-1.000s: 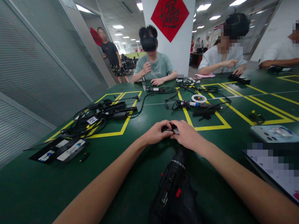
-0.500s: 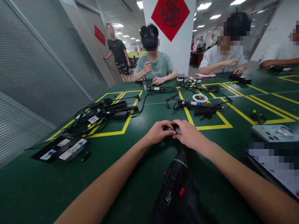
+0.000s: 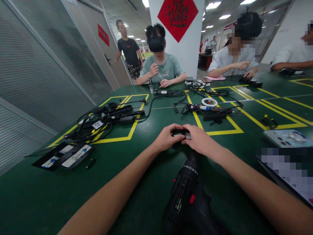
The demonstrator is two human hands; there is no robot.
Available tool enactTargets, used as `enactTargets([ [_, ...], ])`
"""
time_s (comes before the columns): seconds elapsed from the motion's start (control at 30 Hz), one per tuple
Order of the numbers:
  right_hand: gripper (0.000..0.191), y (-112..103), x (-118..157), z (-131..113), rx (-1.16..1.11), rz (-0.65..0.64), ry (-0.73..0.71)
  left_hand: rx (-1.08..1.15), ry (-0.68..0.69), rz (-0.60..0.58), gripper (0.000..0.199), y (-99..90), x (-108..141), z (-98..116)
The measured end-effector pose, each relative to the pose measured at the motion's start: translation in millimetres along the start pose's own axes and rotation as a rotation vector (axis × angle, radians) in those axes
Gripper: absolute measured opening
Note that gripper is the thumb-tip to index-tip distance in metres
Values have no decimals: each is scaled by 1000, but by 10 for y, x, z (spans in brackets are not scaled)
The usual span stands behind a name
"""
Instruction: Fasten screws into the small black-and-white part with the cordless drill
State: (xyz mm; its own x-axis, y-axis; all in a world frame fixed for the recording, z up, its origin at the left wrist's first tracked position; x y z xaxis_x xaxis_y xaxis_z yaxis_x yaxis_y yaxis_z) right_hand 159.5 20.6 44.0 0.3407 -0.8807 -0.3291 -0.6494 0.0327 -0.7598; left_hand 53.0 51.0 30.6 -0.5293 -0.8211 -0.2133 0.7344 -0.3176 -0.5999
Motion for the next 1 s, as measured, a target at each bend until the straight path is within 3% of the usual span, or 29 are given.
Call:
enactTargets([
  [0.3,41,-40,59,-119,-42,22,-52,-122,147,-16,35,31,13,94],
  [0.53,50,-164,154,-330,59,30,3,-128,121,9,35,28,31,77],
  [0.63,53,-336,424,-597,149,41,101,-130,101,22,36,30,41,63],
  [0.73,48,-374,923,-859,202,10,209,-136,67,28,38,43,51,30],
  [0.77,47,-309,1120,-894,206,-39,263,-135,52,32,40,48,54,16],
  [0.83,70,30,1510,-929,174,-311,305,-119,30,46,44,55,61,-3],
  [0.87,76,168,1664,-939,181,-387,295,-106,25,53,46,58,65,-6],
  [1.0,80,355,1849,-881,285,-309,306,-101,28,61,49,62,76,12],
])
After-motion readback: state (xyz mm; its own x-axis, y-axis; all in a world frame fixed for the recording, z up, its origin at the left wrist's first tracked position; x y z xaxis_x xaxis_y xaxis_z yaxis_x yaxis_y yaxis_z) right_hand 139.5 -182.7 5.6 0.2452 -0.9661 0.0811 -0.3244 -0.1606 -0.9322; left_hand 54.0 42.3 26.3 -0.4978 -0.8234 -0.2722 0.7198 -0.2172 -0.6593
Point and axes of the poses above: each hand's wrist, its own x-axis away from the middle knuckle, its own y-axis out of the palm, z = x × y, the point moved 8 cm from there along -x, towards the middle knuckle, and after that the axes turned 13 degrees about -x, right-handed, at the moved point
